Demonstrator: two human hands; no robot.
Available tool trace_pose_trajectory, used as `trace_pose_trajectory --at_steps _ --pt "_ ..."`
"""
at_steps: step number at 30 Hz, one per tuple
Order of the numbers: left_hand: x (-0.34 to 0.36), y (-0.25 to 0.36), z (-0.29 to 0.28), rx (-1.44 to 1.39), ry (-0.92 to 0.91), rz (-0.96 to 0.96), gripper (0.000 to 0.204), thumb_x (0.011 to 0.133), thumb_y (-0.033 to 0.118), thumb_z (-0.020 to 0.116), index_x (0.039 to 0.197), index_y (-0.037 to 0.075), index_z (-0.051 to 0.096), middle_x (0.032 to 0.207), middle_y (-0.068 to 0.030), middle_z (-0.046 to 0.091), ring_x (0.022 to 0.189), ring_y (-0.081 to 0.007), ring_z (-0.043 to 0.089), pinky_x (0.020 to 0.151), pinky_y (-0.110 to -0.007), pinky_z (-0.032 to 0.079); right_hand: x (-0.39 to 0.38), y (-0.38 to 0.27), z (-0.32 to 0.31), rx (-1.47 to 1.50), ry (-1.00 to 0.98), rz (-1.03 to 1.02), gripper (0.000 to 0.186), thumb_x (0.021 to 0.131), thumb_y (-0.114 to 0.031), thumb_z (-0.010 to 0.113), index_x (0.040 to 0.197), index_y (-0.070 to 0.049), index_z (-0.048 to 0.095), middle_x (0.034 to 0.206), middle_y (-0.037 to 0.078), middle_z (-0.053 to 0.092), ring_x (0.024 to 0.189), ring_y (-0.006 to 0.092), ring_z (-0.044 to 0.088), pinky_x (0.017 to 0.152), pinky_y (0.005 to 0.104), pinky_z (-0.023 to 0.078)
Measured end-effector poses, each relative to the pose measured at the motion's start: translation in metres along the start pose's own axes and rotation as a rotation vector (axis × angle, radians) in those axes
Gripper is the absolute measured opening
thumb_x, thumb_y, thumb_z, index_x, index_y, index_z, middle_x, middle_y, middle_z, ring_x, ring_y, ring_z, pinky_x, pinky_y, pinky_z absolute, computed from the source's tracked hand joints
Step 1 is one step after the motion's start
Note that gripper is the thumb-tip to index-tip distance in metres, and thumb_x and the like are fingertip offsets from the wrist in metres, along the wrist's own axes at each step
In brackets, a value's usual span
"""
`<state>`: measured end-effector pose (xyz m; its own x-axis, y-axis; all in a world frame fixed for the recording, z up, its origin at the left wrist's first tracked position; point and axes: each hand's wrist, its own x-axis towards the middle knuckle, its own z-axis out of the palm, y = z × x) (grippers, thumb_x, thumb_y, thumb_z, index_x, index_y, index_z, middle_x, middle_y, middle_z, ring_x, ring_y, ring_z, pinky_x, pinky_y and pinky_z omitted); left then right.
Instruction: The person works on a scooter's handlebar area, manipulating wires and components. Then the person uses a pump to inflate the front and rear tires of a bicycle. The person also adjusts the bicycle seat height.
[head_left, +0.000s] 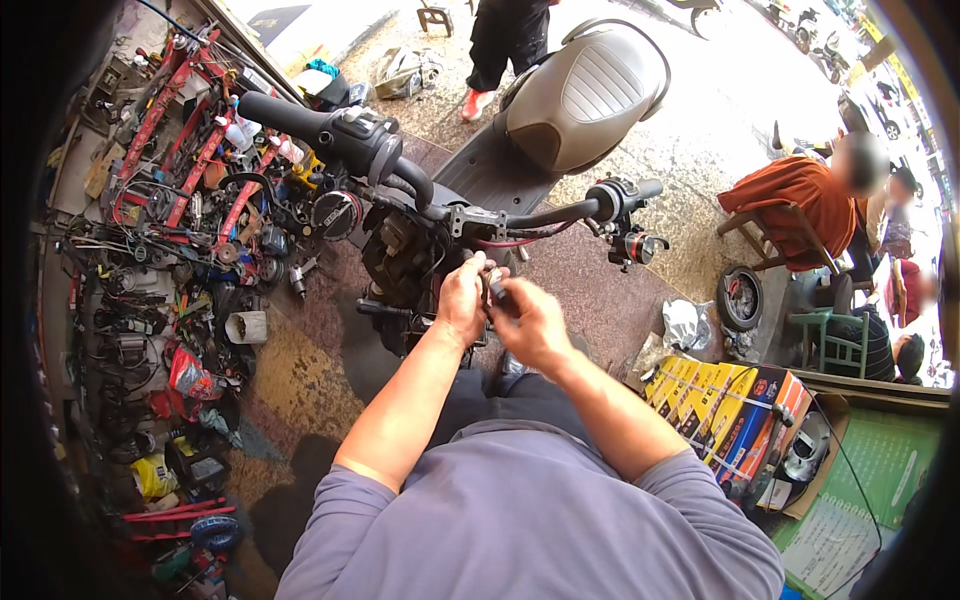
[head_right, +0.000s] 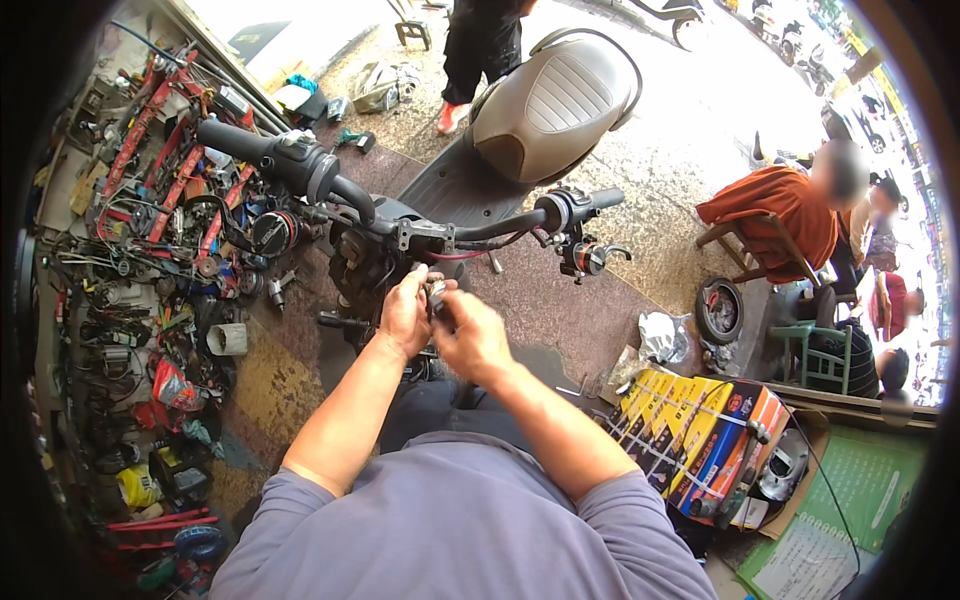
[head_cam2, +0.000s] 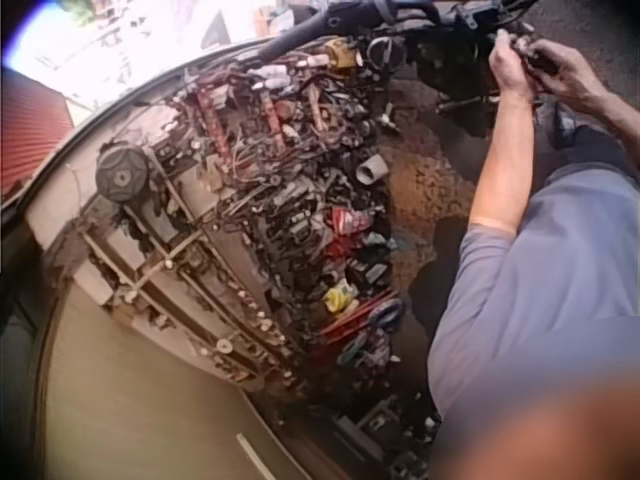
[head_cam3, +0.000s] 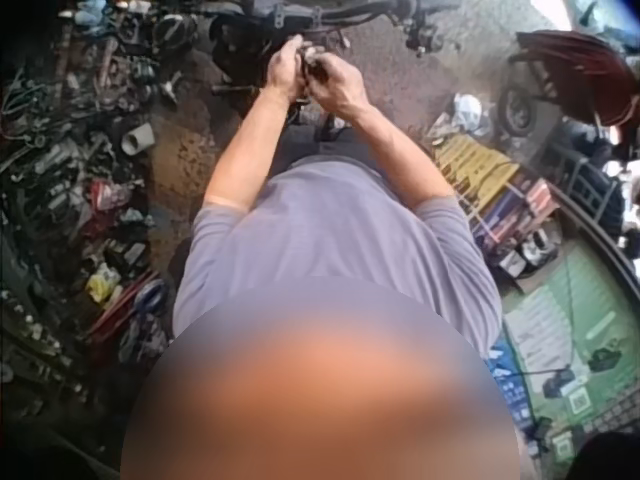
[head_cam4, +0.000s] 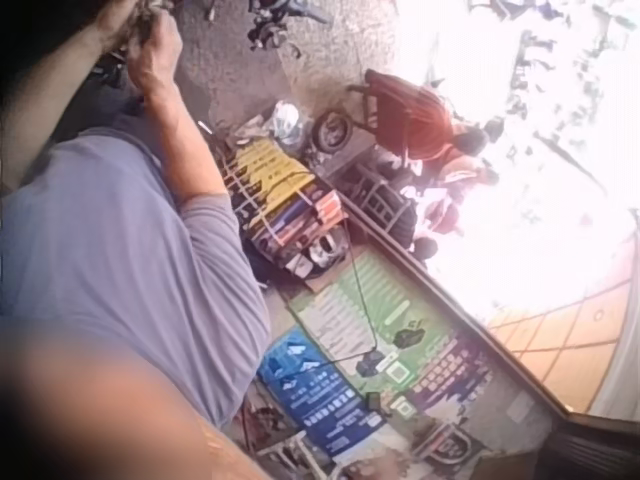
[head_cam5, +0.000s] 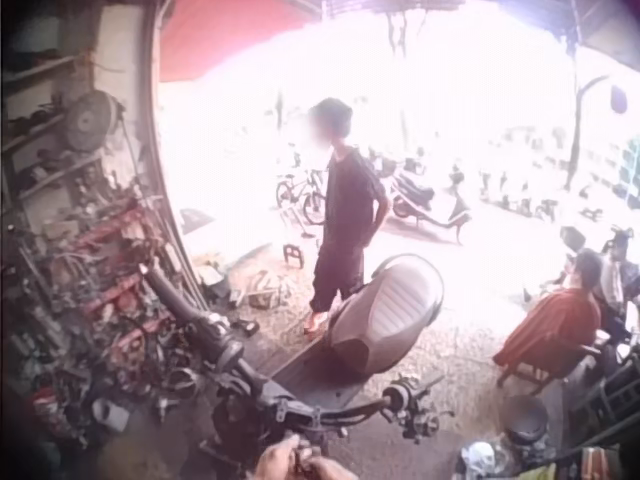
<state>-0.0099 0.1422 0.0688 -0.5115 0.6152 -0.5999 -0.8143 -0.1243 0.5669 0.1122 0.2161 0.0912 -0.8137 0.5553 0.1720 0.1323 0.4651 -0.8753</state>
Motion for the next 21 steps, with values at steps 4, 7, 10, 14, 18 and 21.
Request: trace_pose_trajectory --at_steps 4,7,10,14,18,21 --pt "-0.011 -0.007 -0.006 0.090 -0.011 0.025 0.019 0.093 0.019 0.058 0.101 0.002 0.059 0.082 -0.0127 0.066 0.075 -0.0237 0.065 0.070 -0.035 0.054 -0.019 -0.006 0.006 -0.008 -0.020 -0.133 0.031 0.078 -0.003 0.066 0.109 -0.001 0.063 0.093 0.019 0.067 0.084 0.0383 0.066 0.077 0.0441 0.054" --pt "-0.025 -0.007 -0.014 0.124 0.010 0.057 0.017 0.094 0.018 0.058 0.101 0.003 0.059 0.079 -0.0102 0.064 0.068 -0.0210 0.063 0.065 -0.035 0.053 -0.019 0.000 -0.005 0.148 -0.121 -0.028 0.022 0.080 0.000 0.064 0.102 -0.002 0.066 0.090 0.016 0.068 0.082 0.0356 0.066 0.075 0.0414 0.054" --pt "-0.040 -0.004 -0.022 0.041 0.034 -0.104 0.012 0.095 0.019 0.058 0.097 0.008 0.060 0.077 -0.0074 0.062 0.059 -0.0145 0.055 0.057 -0.032 0.048 -0.015 0.008 -0.010 0.107 -0.111 0.185 0.017 0.086 -0.006 0.063 0.101 0.000 0.068 0.088 0.017 0.069 0.081 0.0322 0.069 0.073 0.0387 0.055" --pt "-0.049 0.005 -0.032 -0.145 -0.061 -0.215 0.013 0.097 0.021 0.054 0.093 0.010 0.059 0.072 -0.0042 0.056 0.054 -0.0113 0.048 0.055 -0.031 0.044 -0.005 0.019 0.002 0.129 -0.200 0.297 0.019 0.092 -0.013 0.062 0.104 0.001 0.067 0.082 0.012 0.068 0.074 0.0160 0.064 0.070 0.0297 0.053" --pt "-0.062 0.010 -0.042 -0.227 -0.093 -0.265 0.018 0.099 0.023 0.049 0.090 0.011 0.059 0.070 -0.0022 0.053 0.052 -0.0097 0.046 0.054 -0.029 0.043 0.012 0.026 0.024 0.280 -0.408 0.504 0.027 0.099 -0.020 0.055 0.106 0.006 0.063 0.082 0.008 0.066 0.073 0.0138 0.063 0.068 0.0289 0.053" --pt "-0.066 0.008 -0.043 -0.201 -0.057 -0.271 0.018 0.100 0.023 0.047 0.091 0.011 0.057 0.068 -0.0015 0.053 0.051 -0.0093 0.046 0.052 -0.028 0.043 0.026 0.024 0.044 0.804 -0.457 0.781 0.034 0.099 -0.026 0.053 0.101 0.006 0.062 0.082 0.011 0.066 0.070 0.0180 0.065 0.065 0.0323 0.054"
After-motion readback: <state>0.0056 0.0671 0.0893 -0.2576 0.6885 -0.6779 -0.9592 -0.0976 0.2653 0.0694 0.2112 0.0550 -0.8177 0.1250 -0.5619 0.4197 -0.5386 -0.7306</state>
